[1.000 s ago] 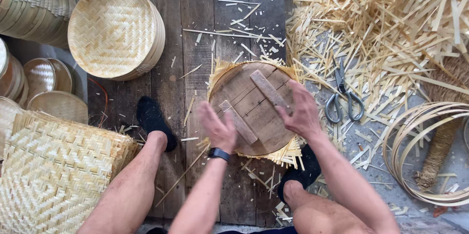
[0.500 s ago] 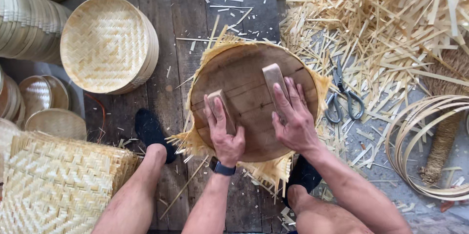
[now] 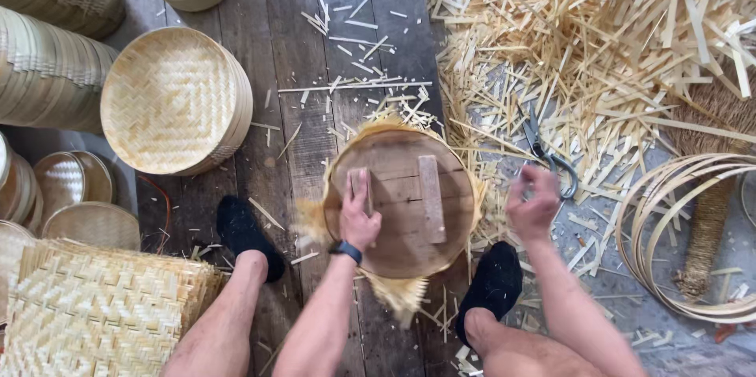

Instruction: The person assembles a bamboo basket by placing a woven mat into a circular frame and trimming the excess bamboo with shears.

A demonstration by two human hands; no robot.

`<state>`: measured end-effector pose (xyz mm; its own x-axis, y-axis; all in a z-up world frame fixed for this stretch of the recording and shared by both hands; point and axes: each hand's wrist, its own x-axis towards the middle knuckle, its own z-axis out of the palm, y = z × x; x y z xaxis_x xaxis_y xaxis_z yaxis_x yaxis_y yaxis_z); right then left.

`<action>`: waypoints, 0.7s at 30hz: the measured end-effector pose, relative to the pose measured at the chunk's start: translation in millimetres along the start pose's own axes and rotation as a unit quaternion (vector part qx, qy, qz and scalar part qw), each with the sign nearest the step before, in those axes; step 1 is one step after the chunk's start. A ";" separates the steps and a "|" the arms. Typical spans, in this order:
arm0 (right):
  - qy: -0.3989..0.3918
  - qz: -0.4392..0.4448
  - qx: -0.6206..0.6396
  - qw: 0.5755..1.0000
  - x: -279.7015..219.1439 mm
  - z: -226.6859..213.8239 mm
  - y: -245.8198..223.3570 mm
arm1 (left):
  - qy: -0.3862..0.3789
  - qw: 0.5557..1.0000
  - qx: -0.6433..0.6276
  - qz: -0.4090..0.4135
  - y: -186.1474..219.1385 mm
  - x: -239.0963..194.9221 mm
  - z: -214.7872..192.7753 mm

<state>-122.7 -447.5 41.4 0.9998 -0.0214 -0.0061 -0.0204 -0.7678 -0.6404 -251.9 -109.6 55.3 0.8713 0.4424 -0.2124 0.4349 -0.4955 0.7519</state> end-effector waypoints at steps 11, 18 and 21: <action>-0.229 0.175 -0.166 0.943 72.1 -3.5 112.9 | -0.087 0.987 0.041 0.132 77.7 -6.2 75.3; -0.326 0.220 -0.116 0.912 0.2 -42.6 94.7 | -0.141 0.978 0.063 0.140 64.2 -23.5 68.9; -0.278 0.101 -0.188 0.936 -32.4 -53.9 52.6 | -0.129 0.980 0.055 0.142 62.8 -25.1 69.6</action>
<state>-156.6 -521.7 49.3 0.8228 0.0652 -0.5646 -0.1075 -0.9576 -0.2673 -230.6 -203.8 64.4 0.9829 0.0782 -0.1666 0.1766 -0.6548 0.7349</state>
